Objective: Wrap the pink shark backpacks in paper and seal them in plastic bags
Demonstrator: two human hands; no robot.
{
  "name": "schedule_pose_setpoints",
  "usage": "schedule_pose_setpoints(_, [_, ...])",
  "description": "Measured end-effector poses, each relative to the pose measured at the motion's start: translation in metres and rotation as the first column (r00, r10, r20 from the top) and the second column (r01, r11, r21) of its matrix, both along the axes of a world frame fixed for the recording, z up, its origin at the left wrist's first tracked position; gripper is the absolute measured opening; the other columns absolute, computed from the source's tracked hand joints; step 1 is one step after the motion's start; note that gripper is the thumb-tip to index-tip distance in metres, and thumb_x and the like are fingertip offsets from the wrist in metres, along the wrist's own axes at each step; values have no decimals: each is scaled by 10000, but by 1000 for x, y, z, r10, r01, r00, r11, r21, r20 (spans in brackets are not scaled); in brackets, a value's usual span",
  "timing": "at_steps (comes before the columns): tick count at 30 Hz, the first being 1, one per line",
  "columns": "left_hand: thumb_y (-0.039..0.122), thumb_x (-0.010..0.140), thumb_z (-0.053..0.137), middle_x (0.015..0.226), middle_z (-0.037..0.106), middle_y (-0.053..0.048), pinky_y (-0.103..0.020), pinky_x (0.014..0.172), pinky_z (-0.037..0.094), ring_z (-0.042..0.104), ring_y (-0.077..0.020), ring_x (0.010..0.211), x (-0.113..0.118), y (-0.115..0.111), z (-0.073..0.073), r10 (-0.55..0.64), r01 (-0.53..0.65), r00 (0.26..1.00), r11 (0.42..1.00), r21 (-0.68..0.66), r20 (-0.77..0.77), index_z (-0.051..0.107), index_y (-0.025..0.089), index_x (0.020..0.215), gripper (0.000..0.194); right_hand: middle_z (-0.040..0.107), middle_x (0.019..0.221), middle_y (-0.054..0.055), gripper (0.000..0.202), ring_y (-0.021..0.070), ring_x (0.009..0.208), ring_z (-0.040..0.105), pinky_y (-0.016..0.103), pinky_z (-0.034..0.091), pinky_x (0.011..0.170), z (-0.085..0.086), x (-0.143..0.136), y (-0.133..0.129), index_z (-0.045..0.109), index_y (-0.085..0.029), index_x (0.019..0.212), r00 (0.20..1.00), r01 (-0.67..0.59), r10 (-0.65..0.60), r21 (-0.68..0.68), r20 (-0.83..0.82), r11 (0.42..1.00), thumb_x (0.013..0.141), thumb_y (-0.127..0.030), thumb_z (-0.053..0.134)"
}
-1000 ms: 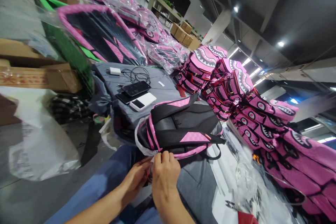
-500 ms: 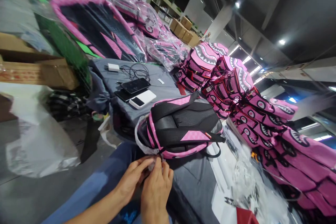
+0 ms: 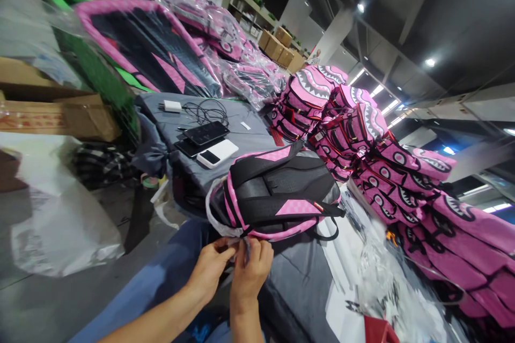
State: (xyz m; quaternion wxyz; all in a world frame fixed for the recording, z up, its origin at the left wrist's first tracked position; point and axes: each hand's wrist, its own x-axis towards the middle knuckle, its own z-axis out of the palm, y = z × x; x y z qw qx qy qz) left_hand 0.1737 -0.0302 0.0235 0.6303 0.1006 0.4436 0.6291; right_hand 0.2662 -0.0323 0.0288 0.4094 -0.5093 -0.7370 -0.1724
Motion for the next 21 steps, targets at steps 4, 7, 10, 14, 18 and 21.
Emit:
schedule_pose_setpoints(4, [411, 483, 796, 665, 729, -53, -320, 743, 524, 671, -245, 738, -6, -4, -1, 3, -2, 989, 1000, 7, -149, 715, 202, 621, 263, 587, 765, 35, 241, 191, 699, 527, 306, 393, 653, 2, -5, 8, 578, -212, 798, 995, 34, -36, 25, 97, 999, 1018, -179, 484])
schedule_pose_setpoints(7, [434, 499, 786, 639, 729, -48, -311, 704, 505, 658, -255, 711, -16, -6, 3, -23, 33, 956, 999, 27, -292, 705, 228, 556, 230, 580, 762, 35, 256, 200, 702, 511, 319, 358, 657, 8, -6, 4, 582, -217, 788, 976, 41, -46, 30, 211, 999, 1014, -167, 474])
schedule_pose_setpoints(10, [451, 526, 795, 583, 704, -37, -287, 639, 467, 639, -245, 658, -22, -4, 10, -85, 113, 913, 992, 48, -398, 725, 230, 552, 233, 608, 808, 49, 202, 215, 730, 525, 339, 362, 679, 12, -8, -3, 588, -214, 832, 955, 34, -26, -22, 294, 999, 981, -129, 483])
schedule_pose_setpoints(14, [475, 583, 753, 581, 697, -54, -298, 627, 475, 627, -247, 618, -20, -6, 24, -178, 228, 873, 972, 57, -455, 739, 216, 571, 260, 657, 965, 114, 108, 267, 828, 550, 401, 392, 751, 14, -9, -12, 611, -179, 972, 950, 49, -8, -124, 311, 991, 892, -165, 539])
schedule_pose_setpoints(18, [500, 624, 686, 789, 777, -76, -363, 849, 511, 688, -312, 813, -24, -24, 38, -190, 274, 829, 958, 85, -527, 784, 258, 684, 268, 662, 880, 79, 97, 255, 813, 544, 381, 367, 738, 17, -4, -10, 611, -198, 906, 959, 16, 15, -108, 284, 994, 924, -158, 525])
schedule_pose_setpoints(21, [525, 595, 755, 915, 796, -86, -386, 1015, 468, 685, -349, 1017, -34, -36, 38, -142, 221, 849, 970, 100, -509, 794, 283, 722, 276, 650, 796, 31, 211, 219, 778, 533, 344, 334, 715, 19, 0, -6, 603, -213, 841, 978, -15, 33, -87, 207, 996, 997, -143, 480])
